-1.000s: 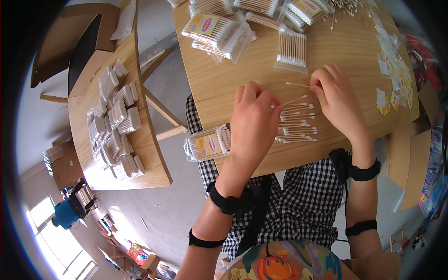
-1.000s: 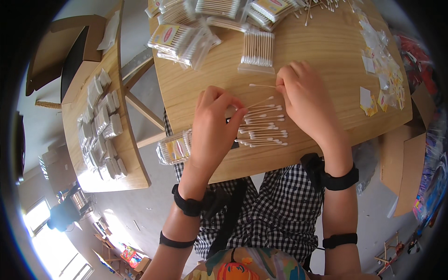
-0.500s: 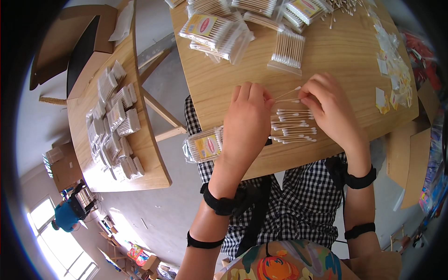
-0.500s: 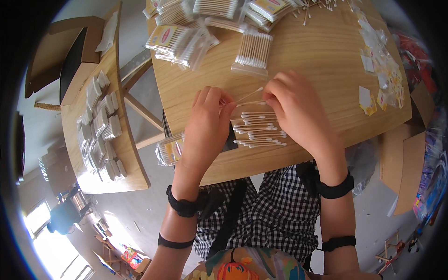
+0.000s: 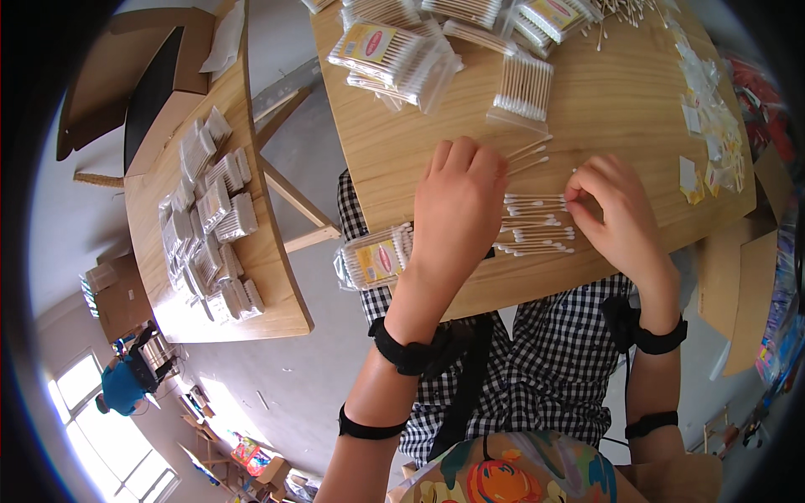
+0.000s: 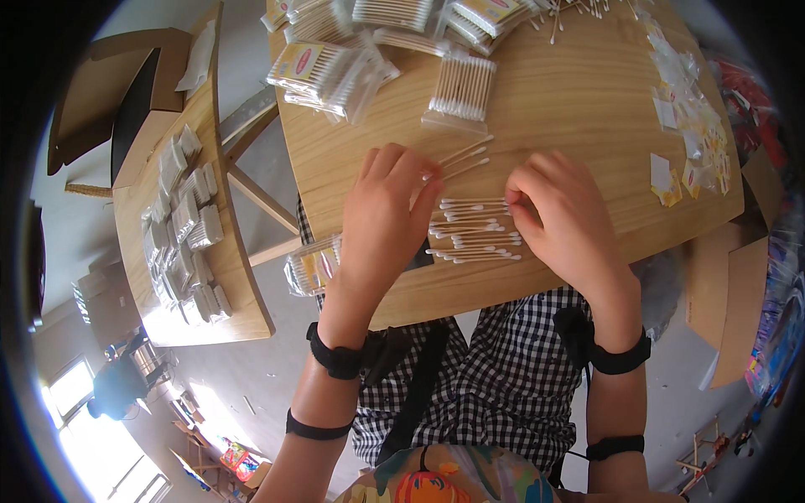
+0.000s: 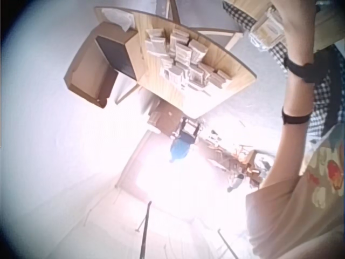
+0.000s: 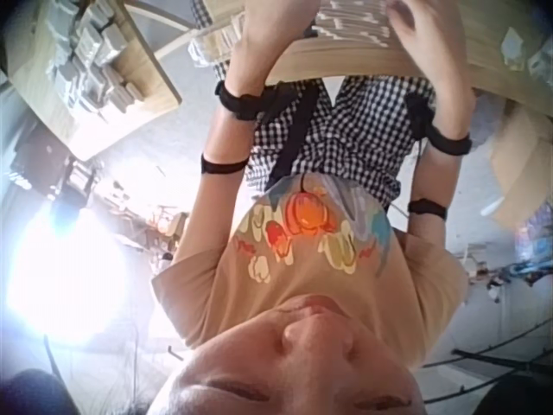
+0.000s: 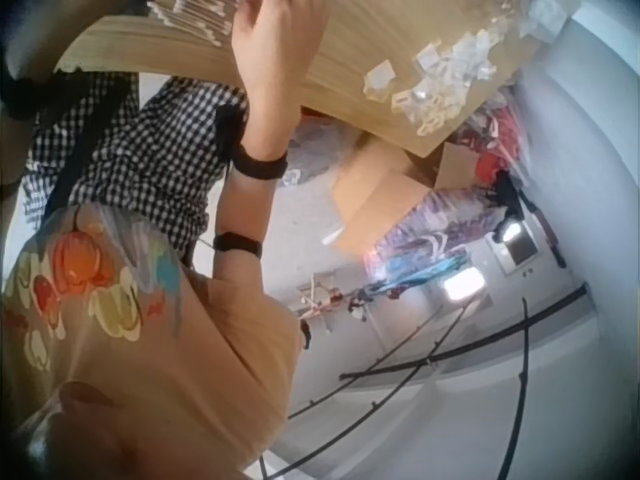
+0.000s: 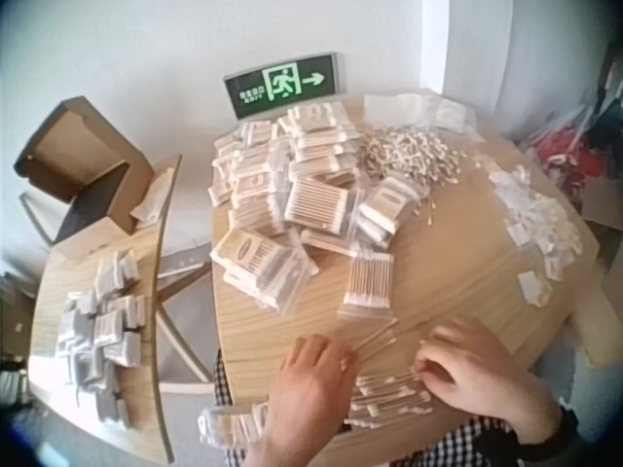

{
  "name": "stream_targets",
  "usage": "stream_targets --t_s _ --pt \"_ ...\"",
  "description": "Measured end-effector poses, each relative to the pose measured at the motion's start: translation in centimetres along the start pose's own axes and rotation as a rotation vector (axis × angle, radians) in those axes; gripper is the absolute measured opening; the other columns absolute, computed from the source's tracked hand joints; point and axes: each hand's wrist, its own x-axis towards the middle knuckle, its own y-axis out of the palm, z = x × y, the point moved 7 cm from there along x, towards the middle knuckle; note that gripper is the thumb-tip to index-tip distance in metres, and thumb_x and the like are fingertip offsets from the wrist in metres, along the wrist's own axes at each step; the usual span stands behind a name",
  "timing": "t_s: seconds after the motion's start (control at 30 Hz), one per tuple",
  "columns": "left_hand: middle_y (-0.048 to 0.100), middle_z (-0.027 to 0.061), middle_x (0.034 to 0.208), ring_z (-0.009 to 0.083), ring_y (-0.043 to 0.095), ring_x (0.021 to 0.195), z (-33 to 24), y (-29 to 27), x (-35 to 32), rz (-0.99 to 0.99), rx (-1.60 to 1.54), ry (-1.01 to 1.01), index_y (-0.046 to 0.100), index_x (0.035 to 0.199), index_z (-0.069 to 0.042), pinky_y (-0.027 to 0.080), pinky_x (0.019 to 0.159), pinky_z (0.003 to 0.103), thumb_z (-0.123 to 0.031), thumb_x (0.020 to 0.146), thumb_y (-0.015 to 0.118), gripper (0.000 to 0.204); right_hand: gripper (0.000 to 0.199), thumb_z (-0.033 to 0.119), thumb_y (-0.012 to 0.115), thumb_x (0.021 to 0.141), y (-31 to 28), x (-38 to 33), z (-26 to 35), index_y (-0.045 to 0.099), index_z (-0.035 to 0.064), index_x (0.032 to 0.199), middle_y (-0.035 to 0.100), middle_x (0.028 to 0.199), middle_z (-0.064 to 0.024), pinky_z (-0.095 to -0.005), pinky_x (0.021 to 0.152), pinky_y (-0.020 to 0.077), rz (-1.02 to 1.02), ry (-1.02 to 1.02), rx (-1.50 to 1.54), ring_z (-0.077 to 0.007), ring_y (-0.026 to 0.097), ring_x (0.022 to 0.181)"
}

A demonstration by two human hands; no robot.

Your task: Manually organizing and packing cotton swabs into small plastic retail containers.

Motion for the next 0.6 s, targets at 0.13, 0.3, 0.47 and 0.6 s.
stream_targets --t_s 0.13,0.3,0.47,0.6 --pt "0.057 0.0189 0.126 0.0347 0.050 0.122 -1.9 0.7 -1.2 -0.025 0.021 0.147 0.047 0.133 0.002 0.039 0.104 0.046 -0.016 0.083 0.070 0.058 0.012 -0.001 0.065 0.073 0.5 0.5 0.2 0.055 0.0022 0.077 0.055 0.080 -0.0100 -0.0401 0.079 0.0434 0.051 0.002 -0.026 -0.0294 0.054 0.085" --pt "0.046 0.0242 0.138 0.0356 0.042 0.133 -3.4 2.5 -3.3 0.088 0.004 0.101 0.023 0.147 0.008 0.023 0.115 0.055 -0.035 0.082 0.073 0.092 0.012 0.000 0.065 0.072 0.7 0.7 0.0 0.053 0.0017 0.074 0.055 0.078 -0.0105 -0.0404 0.078 0.0439 0.084 0.042 -0.049 -0.0298 0.055 0.084" --pt "0.046 0.0237 0.135 0.0378 0.042 0.130 -3.0 2.4 -3.6 0.075 0.011 0.092 0.023 0.148 0.007 0.023 0.115 0.056 -0.039 0.079 0.075 0.097 0.014 0.000 0.065 0.072 0.7 0.9 0.4 0.052 0.0023 0.075 0.055 0.077 -0.0102 -0.0405 0.077 0.0439 0.049 -0.004 -0.031 -0.0297 0.055 0.082" --pt "0.048 0.0217 0.134 0.0374 0.043 0.129 -2.9 2.2 -3.6 0.065 0.008 0.087 0.023 0.148 0.006 0.024 0.114 0.056 -0.036 0.078 0.076 0.097 0.017 -0.003 0.065 0.071 -0.3 0.9 0.6 0.050 0.0037 0.074 0.054 0.075 -0.0088 -0.0401 0.076 0.0435 -0.007 0.011 0.020 -0.0289 0.054 0.079"
